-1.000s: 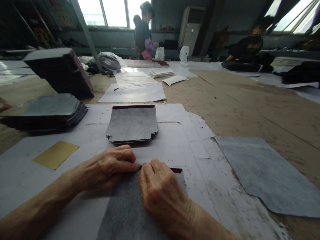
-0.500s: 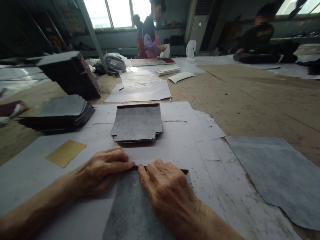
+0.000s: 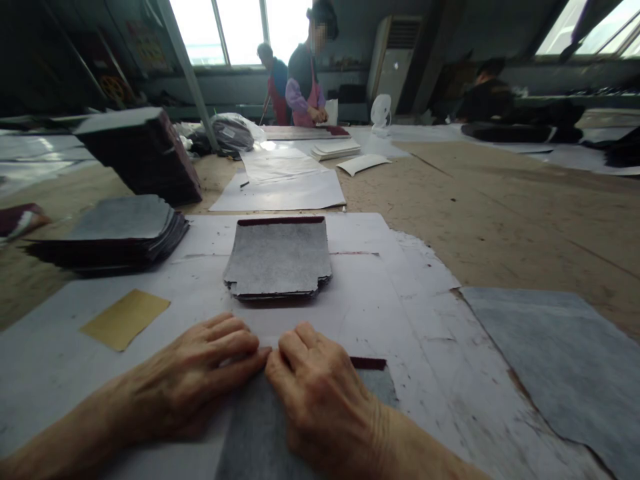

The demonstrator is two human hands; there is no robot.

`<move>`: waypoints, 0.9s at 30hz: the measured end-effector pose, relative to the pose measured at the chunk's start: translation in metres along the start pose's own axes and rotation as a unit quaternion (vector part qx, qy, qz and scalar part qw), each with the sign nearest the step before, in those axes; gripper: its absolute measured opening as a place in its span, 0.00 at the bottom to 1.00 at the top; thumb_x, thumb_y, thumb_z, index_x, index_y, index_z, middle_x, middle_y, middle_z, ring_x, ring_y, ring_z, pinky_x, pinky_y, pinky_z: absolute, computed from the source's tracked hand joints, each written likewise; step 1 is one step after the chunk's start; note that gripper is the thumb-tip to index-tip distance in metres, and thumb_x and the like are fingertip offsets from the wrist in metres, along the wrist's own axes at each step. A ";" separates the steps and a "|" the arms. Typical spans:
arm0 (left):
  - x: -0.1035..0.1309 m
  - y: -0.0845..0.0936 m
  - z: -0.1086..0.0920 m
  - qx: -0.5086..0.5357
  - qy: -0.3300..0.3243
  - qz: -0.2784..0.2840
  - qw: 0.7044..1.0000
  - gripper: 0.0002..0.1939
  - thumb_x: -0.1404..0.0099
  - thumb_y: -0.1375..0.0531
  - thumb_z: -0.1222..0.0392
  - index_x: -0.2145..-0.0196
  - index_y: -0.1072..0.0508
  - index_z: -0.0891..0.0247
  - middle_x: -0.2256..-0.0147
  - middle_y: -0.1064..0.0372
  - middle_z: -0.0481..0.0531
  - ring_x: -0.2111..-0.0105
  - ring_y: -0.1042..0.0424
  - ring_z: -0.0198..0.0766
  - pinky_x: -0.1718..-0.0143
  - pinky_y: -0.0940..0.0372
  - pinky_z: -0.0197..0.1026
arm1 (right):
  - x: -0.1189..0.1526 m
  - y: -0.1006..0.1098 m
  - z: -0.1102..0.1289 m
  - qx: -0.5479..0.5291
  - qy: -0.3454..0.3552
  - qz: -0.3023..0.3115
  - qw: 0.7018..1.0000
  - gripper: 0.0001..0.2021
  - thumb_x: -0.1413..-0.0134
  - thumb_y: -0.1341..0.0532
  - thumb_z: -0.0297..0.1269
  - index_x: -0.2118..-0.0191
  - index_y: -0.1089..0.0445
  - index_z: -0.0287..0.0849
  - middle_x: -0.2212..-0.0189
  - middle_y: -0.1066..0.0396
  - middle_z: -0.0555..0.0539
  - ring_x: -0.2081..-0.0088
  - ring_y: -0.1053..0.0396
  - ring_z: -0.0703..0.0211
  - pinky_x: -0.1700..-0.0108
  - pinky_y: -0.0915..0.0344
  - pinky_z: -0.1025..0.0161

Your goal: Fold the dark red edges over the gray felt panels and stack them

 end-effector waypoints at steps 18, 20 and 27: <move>0.015 0.000 0.017 0.058 0.080 0.070 0.993 0.07 0.43 0.48 0.68 0.71 0.31 0.62 0.79 0.42 0.47 0.77 0.41 0.34 0.73 0.45 0.39 | 0.003 -0.006 -0.011 -0.034 0.008 0.011 0.999 0.21 0.49 0.53 0.19 0.50 0.36 0.35 0.69 0.40 0.42 0.68 0.40 0.59 0.71 0.37 0.64; 0.014 0.000 0.017 0.050 0.078 0.071 0.993 0.07 0.44 0.48 0.67 0.73 0.32 0.62 0.79 0.43 0.47 0.77 0.41 0.34 0.73 0.45 0.39 | 0.003 -0.007 -0.011 -0.031 0.009 0.013 0.999 0.21 0.48 0.53 0.20 0.49 0.36 0.35 0.69 0.40 0.42 0.68 0.40 0.59 0.71 0.37 0.64; 0.013 0.002 0.014 0.048 0.069 0.059 0.995 0.06 0.45 0.48 0.68 0.77 0.35 0.63 0.80 0.42 0.47 0.78 0.41 0.33 0.73 0.45 0.39 | -0.002 -0.016 -0.006 -0.001 0.021 0.074 0.997 0.21 0.51 0.53 0.20 0.51 0.37 0.37 0.68 0.38 0.43 0.68 0.41 0.59 0.71 0.38 0.65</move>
Point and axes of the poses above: each hand's wrist, its own x-axis away from the middle knuckle, its own y-axis out of the back of the hand, z = x × y, the point moved 9 cm from there along -x, towards the middle knuckle
